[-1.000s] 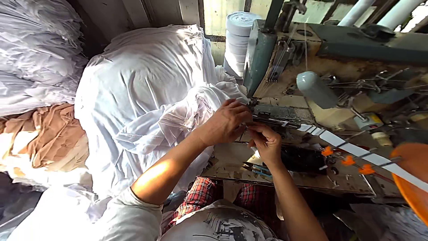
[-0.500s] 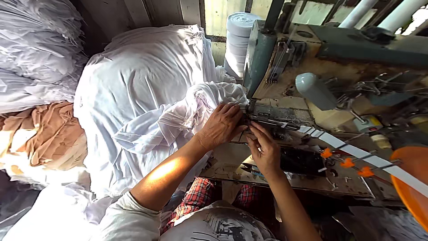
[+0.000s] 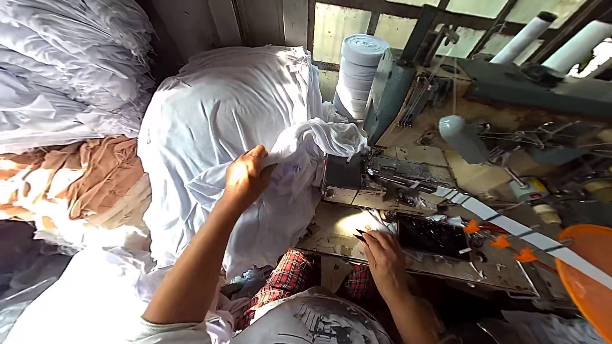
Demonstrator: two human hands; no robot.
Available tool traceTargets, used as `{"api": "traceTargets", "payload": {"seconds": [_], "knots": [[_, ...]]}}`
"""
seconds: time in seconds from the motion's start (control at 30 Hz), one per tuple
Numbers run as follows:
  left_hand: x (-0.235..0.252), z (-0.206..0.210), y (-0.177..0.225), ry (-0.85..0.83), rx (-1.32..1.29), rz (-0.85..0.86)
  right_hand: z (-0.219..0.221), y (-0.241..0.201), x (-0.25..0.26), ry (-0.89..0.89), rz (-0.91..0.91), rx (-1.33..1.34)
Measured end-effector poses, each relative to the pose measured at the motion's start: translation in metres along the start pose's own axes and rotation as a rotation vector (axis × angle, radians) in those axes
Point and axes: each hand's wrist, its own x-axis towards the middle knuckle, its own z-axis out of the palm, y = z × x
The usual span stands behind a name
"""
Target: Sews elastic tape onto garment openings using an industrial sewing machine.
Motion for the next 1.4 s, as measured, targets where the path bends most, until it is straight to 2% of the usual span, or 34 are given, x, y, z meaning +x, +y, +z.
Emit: {"api": "traceTargets", "payload": {"seconds": [0.13, 0.2, 0.23, 0.3, 0.33, 0.37, 0.4, 0.47, 0.53, 0.57, 0.6, 0.67, 0.73, 0.8, 0.9, 0.97, 1.0, 1.03, 1.1, 1.17, 1.23, 1.3, 1.4], "knots": [[-0.004, -0.090, 0.005, 0.075, -0.420, 0.163, 0.000, 0.000, 0.011, -0.030, 0.002, -0.034], [0.001, -0.141, 0.008, 0.138, -0.622, 0.156, 0.000, 0.000, 0.012, -0.028, -0.011, -0.050], [0.010, -0.163, -0.003, 0.131, -0.685, 0.158, 0.000, 0.001, 0.012, -0.036, -0.010, -0.046], [0.030, -0.183, -0.061, 0.055, -0.811, 0.215, 0.000, 0.002, 0.012, -0.040, -0.004, -0.038], [0.032, -0.178, -0.082, 0.079, -0.920, 0.192, 0.000, 0.004, 0.012, -0.036, 0.002, -0.038], [0.030, -0.164, -0.089, 0.172, -1.067, 0.130, 0.002, 0.005, 0.012, -0.027, 0.008, -0.034], [0.032, -0.149, -0.085, 0.268, -1.215, 0.020, 0.003, 0.006, 0.012, -0.014, 0.011, -0.030], [0.043, -0.126, -0.074, 0.279, -1.432, -0.207, 0.004, 0.007, 0.011, -0.002, 0.013, -0.028], [0.047, -0.103, -0.062, 0.228, -1.460, -0.493, 0.005, 0.006, 0.010, 0.025, 0.006, -0.031], [0.047, -0.089, -0.060, 0.183, -1.342, -0.552, 0.005, 0.007, 0.010, 0.039, 0.006, -0.032], [0.046, -0.072, -0.060, 0.160, -1.158, -0.556, 0.006, 0.007, 0.009, 0.047, 0.007, -0.029], [0.043, -0.042, -0.058, 0.140, -0.816, -0.455, 0.008, 0.008, 0.009, 0.062, 0.005, -0.026], [0.048, -0.023, -0.049, 0.089, -0.489, -0.364, 0.009, 0.009, 0.008, 0.068, 0.006, -0.027], [0.063, -0.010, -0.036, -0.014, -0.181, -0.343, 0.009, 0.009, 0.008, 0.068, 0.013, -0.025], [0.099, -0.004, -0.017, -0.155, 0.001, -0.196, 0.009, 0.009, 0.009, 0.066, 0.009, -0.016], [0.132, -0.013, 0.018, -0.232, 0.009, -0.065, 0.009, 0.009, 0.010, 0.071, 0.009, -0.008], [0.149, -0.018, 0.038, -0.198, -0.045, 0.006, 0.009, 0.008, 0.010, 0.073, 0.006, -0.011], [0.165, -0.022, 0.058, -0.125, -0.124, 0.058, 0.009, 0.007, 0.009, 0.066, 0.005, -0.021], [0.196, -0.019, 0.091, 0.129, -0.312, 0.144, 0.007, 0.007, 0.007, 0.052, 0.000, -0.056], [0.223, -0.009, 0.111, 0.336, -0.527, 0.184, 0.006, 0.007, 0.009, 0.035, -0.006, -0.095], [0.237, 0.011, 0.116, 0.397, -0.722, 0.142, 0.006, 0.006, 0.012, 0.034, -0.010, -0.122], [0.229, 0.027, 0.109, 0.231, -0.844, 0.009, 0.005, 0.004, 0.015, 0.014, -0.005, -0.127], [0.183, 0.020, 0.075, -0.174, -0.877, -0.111, 0.004, 0.005, 0.014, -0.003, -0.016, -0.089]]}}
